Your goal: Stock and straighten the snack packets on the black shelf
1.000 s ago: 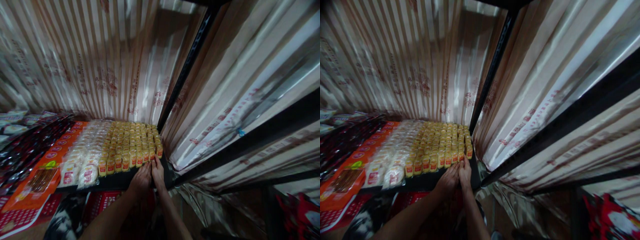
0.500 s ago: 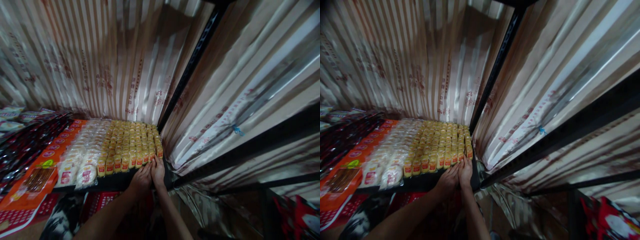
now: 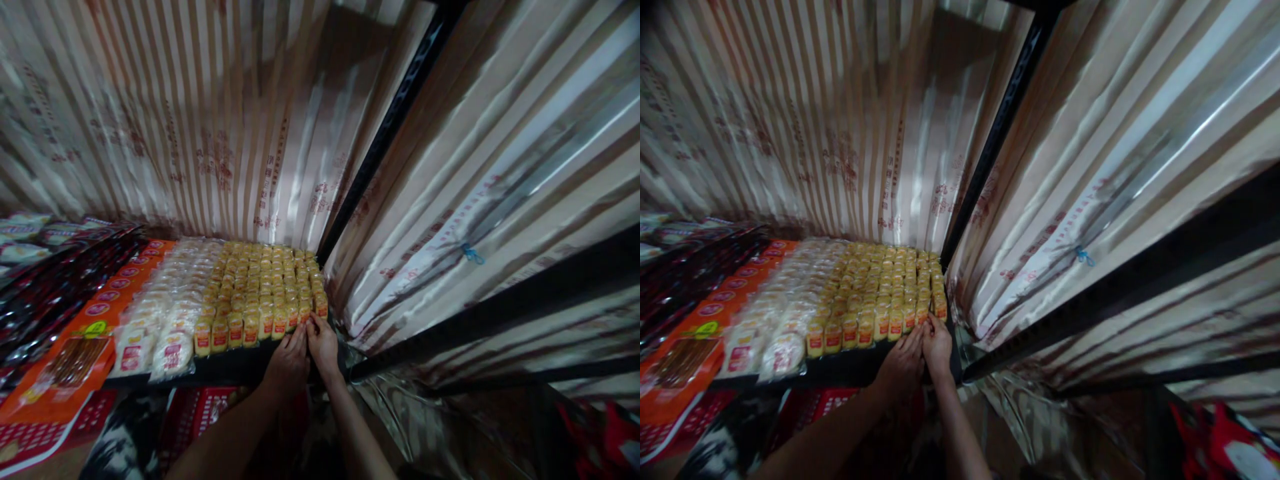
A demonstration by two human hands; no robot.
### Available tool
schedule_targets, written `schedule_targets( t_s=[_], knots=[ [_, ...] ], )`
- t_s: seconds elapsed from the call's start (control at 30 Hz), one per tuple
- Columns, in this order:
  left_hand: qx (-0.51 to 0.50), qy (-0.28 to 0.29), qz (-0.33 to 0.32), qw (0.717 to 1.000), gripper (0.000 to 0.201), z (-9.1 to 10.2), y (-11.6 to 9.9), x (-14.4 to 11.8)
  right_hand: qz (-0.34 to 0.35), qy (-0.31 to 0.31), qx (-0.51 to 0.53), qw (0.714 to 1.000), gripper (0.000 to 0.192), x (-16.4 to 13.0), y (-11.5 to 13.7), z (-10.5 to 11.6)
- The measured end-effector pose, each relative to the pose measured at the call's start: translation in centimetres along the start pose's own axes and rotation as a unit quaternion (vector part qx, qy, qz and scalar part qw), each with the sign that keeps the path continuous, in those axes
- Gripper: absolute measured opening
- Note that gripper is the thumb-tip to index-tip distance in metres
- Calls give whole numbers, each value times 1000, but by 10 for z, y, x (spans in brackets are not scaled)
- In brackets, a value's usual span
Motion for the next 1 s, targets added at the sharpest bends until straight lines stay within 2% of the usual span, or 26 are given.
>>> schedule_targets(
  t_s=[0.13, 0.2, 0.27, 0.33, 0.43, 0.5, 0.63, 0.83, 1.0],
  knots=[
    [-15, 6, 14, 1000, 54, 3, -1, 0, 46, -69, -30, 996, 44, 10, 11, 17],
    [-23, 18, 23, 999, 54, 4, -2, 0, 83, -77, -35, 993, 46, 27, 24, 27],
    [-27, 29, 33, 999, 55, 3, -2, 0, 92, -42, -56, 993, 45, 51, 39, 35],
    [-28, 30, 41, 998, 55, 2, -2, 0, 78, 23, -103, 991, 44, 75, 54, 39],
    [-27, 23, 44, 998, 55, -2, -2, 0, 9, 103, -193, 976, 45, 105, 72, 41],
    [-26, 19, 44, 998, 55, -5, -2, 0, -40, 134, -229, 963, 48, 116, 79, 39],
    [-29, 11, 48, 998, 56, -9, -1, 0, -64, 150, -236, 958, 51, 128, 83, 30],
    [-41, -2, 46, 998, 58, -11, 0, 0, -34, 174, -203, 963, 47, 137, 73, 30],
    [-56, -5, 48, 997, 57, -14, 0, -1, -51, 147, -210, 965, 52, 139, 75, 35]
  ],
)
Point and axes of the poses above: each hand's wrist, its own x-axis towards the middle knuckle, its own z-axis out of the back of the hand, y = z × x, the point moved 1 cm from there along x, towards the middle knuckle, and after that the axes turned 5 degrees about y, right-handed, at the moved point
